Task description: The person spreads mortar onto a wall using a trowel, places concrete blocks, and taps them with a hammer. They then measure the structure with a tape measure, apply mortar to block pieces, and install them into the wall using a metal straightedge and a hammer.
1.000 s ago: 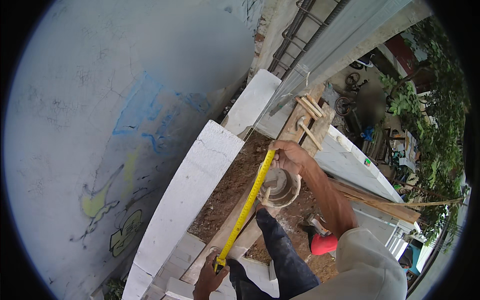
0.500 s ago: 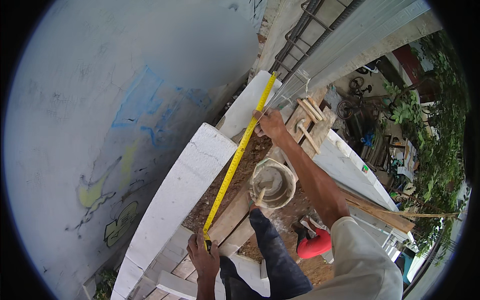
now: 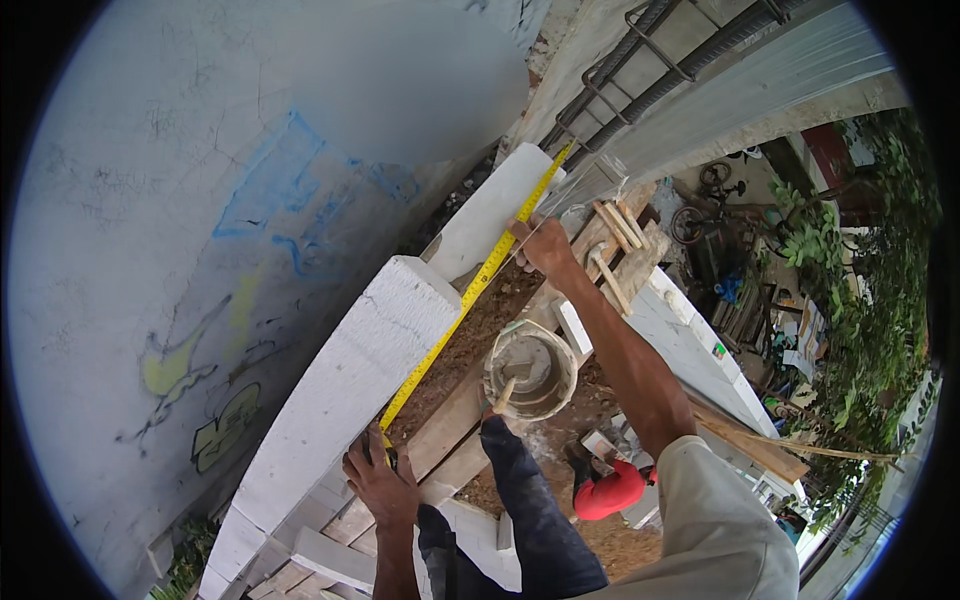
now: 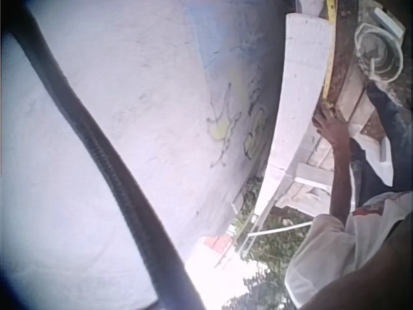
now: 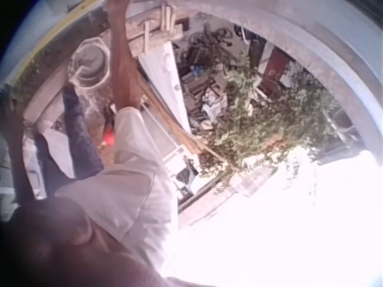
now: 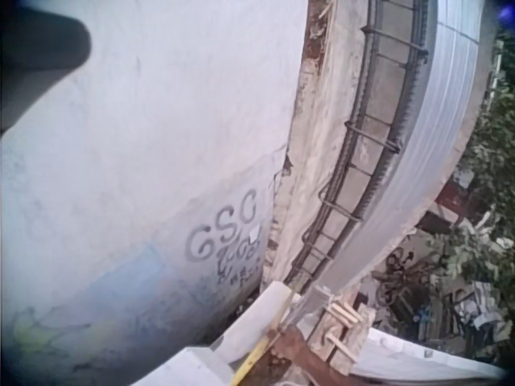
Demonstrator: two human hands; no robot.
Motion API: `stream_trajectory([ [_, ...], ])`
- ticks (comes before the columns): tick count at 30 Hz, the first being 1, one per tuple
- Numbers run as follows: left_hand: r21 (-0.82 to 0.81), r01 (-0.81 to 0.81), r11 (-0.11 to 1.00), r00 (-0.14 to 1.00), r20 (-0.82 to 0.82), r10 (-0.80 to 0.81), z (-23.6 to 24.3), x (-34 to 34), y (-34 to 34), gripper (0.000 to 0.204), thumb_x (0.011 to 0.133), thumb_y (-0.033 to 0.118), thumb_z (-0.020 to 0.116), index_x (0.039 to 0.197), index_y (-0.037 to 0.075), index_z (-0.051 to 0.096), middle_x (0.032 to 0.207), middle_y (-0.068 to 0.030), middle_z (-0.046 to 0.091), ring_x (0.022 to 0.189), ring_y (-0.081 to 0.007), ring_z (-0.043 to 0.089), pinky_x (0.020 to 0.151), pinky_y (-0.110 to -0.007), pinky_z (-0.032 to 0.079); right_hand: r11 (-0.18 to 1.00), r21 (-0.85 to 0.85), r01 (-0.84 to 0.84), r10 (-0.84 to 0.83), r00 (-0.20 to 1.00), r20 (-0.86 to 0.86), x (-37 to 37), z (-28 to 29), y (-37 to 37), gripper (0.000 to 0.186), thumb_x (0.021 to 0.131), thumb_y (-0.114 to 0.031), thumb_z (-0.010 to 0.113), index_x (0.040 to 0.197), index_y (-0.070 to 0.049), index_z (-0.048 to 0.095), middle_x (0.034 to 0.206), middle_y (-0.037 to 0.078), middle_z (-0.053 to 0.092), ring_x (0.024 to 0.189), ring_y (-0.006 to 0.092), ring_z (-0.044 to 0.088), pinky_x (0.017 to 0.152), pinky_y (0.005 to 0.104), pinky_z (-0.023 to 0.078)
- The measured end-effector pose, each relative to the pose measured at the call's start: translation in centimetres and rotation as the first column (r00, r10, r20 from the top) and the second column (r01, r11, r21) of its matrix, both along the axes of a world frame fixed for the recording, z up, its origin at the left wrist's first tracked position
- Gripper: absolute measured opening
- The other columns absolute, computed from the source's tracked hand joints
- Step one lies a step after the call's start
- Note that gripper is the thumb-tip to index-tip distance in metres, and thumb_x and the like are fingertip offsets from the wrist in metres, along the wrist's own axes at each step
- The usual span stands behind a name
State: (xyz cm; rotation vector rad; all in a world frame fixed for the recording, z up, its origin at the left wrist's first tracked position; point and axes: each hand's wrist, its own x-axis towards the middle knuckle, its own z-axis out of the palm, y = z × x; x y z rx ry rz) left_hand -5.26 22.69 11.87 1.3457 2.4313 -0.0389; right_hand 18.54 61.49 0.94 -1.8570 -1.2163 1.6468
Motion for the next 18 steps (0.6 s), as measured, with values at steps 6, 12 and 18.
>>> stream_trajectory([
  [6,-0.063,-0.028,0.998,1.0,0.012,0.029,-0.6,-0.1,-0.3,0.069,0.099,0.033,0.074,0.161,0.015,0.051,0.152,-0.0254,0.045,0.141,-0.0495,0.043,0.11,-0.068,0.041,0.998,-0.035,-0.059,0.059,0.998,-0.002,0.7,-1.0,-0.1,0.042,0.108,-0.038,0.067,0.113,0.003,0.07,0.088,0.009,0.07,0.062,0.0168,0.067,0.053,0.0326,0.056],
  [12,-0.006,-0.021,1.0,0.999,0.036,0.022,-1.3,-0.5,-0.4,0.067,0.098,0.033,0.075,0.158,0.013,0.053,0.155,-0.0267,0.043,0.14,-0.0517,0.043,0.109,-0.068,0.042,0.997,-0.043,-0.066,0.065,0.997,-0.04,1.0,-2.2,-0.3,0.045,0.108,-0.042,0.067,0.117,0.002,0.069,0.093,0.009,0.071,0.072,0.017,0.068,0.059,0.0333,0.058],
  [18,-0.014,-0.016,1.0,0.999,0.028,0.016,-1.2,-0.7,0.0,0.064,0.097,0.031,0.075,0.154,0.01,0.056,0.157,-0.0272,0.043,0.141,-0.0535,0.041,0.108,-0.07,0.041,0.999,-0.05,-0.017,0.015,0.999,-0.04,0.6,-2.1,-0.5,0.045,0.106,-0.04,0.068,0.119,0.003,0.069,0.094,0.009,0.071,0.071,0.0174,0.067,0.058,0.0329,0.057],
])
